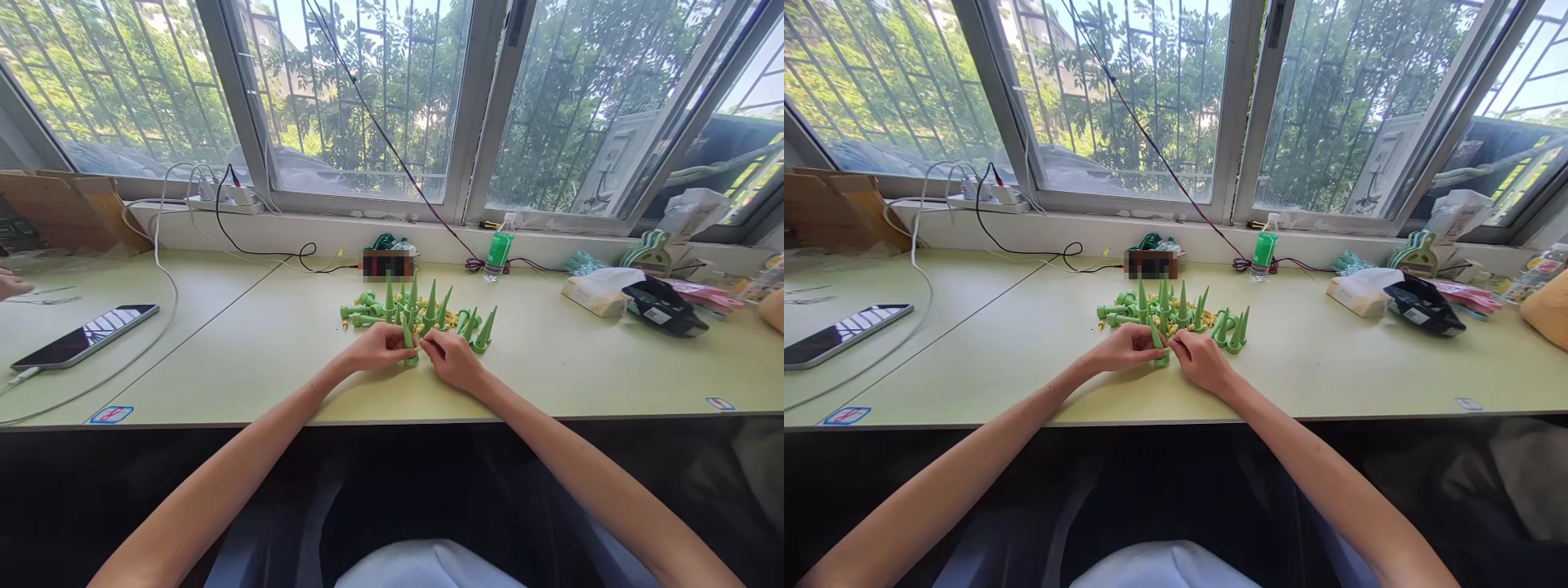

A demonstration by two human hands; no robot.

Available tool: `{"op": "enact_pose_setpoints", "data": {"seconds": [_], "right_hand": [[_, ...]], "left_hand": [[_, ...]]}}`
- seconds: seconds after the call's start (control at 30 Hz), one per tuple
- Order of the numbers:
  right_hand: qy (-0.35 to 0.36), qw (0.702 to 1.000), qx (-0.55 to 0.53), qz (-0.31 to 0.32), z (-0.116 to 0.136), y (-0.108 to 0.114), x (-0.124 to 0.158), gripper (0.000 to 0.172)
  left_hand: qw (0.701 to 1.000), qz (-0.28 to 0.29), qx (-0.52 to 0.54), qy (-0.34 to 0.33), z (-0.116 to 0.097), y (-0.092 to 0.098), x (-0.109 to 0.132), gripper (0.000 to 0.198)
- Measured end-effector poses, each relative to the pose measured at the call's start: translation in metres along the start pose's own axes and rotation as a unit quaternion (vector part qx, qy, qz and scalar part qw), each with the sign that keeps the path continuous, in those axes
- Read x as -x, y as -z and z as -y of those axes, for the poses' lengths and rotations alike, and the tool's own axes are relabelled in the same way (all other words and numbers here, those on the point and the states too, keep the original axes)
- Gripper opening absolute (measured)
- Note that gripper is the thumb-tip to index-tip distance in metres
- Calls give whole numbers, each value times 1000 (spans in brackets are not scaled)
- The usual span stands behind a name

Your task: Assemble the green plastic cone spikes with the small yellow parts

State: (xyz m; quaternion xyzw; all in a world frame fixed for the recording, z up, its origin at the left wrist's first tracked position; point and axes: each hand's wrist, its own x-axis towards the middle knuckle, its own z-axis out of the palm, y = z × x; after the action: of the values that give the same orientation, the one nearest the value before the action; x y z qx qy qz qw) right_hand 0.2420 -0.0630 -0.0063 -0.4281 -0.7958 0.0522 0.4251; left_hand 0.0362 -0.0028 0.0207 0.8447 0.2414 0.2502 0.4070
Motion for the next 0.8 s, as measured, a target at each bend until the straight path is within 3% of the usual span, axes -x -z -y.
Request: {"op": "enact_pose_setpoints", "data": {"seconds": [0.33, 0.53, 0.7, 0.8], "right_hand": [[-9, 999, 34, 31, -3, -2, 2, 21], [-28, 999, 13, 9, 1, -1, 1, 10], [-10, 1000, -4, 14, 3, 0, 2, 24], [15, 1000, -4, 25, 0, 0, 2, 25]], "left_hand": [[999, -7, -51, 3, -6, -4, 2, 29], [999, -13, -34, -4, -6, -2, 0, 27], [999, -27, -31, -2, -5, 2, 0, 25], [999, -28, -27, 6, -5, 2, 0, 24]]}}
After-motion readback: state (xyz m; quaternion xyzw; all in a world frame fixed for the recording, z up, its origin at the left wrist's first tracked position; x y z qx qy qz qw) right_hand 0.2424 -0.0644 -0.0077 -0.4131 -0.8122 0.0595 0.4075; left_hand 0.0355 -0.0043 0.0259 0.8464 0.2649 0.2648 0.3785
